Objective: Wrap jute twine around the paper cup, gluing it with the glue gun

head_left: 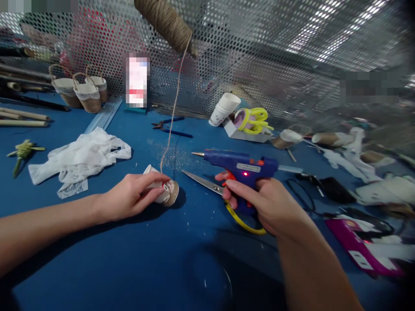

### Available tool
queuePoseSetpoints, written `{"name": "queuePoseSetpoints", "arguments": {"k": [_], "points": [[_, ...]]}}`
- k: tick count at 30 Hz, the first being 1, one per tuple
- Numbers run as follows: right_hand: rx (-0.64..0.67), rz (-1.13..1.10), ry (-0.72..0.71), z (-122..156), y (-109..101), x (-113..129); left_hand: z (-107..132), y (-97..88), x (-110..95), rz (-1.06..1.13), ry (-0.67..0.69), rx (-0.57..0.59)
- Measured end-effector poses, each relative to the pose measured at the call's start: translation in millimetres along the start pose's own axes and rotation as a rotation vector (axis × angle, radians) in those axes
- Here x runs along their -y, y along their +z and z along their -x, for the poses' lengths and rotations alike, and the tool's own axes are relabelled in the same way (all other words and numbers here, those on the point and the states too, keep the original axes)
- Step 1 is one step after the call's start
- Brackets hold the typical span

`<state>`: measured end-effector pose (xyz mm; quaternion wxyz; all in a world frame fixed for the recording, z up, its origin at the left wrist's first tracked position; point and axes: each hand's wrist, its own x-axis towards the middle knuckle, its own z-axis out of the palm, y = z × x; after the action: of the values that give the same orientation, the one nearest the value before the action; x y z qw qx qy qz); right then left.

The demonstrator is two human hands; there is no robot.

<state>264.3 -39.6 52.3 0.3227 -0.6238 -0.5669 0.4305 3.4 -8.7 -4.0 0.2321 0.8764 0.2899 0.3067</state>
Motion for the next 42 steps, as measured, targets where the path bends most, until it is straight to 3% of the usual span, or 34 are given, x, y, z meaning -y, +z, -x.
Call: {"name": "queuePoseSetpoints", "arguments": {"k": [6, 12, 19, 29, 42], "points": [[0.09, 0.131, 0.039, 7.1, 9.8, -4.3, -1.4, 0.3, 1.8, 0.0, 0.004, 0.0], [0.141, 0.328, -0.088, 16.5, 12.2, -11.4, -0.9, 0.0, 1.8, -0.033, 0.043, -0.01], [0.175, 0.504, -0.025, 19.1, 10.9, -12.4, -1.9, -1.2, 0.0, -0.046, 0.037, -0.006], [0.114, 0.653, -0.045, 23.7, 16.0, -12.3, -2.3, -2.3, -0.2, -0.023, -0.01, 0.006], [0.057, 0.653, -0.096, 24.7, 18.1, -15.9, -1.2, -1.5, 1.6, 0.008, -0.037, 0.018]]}}
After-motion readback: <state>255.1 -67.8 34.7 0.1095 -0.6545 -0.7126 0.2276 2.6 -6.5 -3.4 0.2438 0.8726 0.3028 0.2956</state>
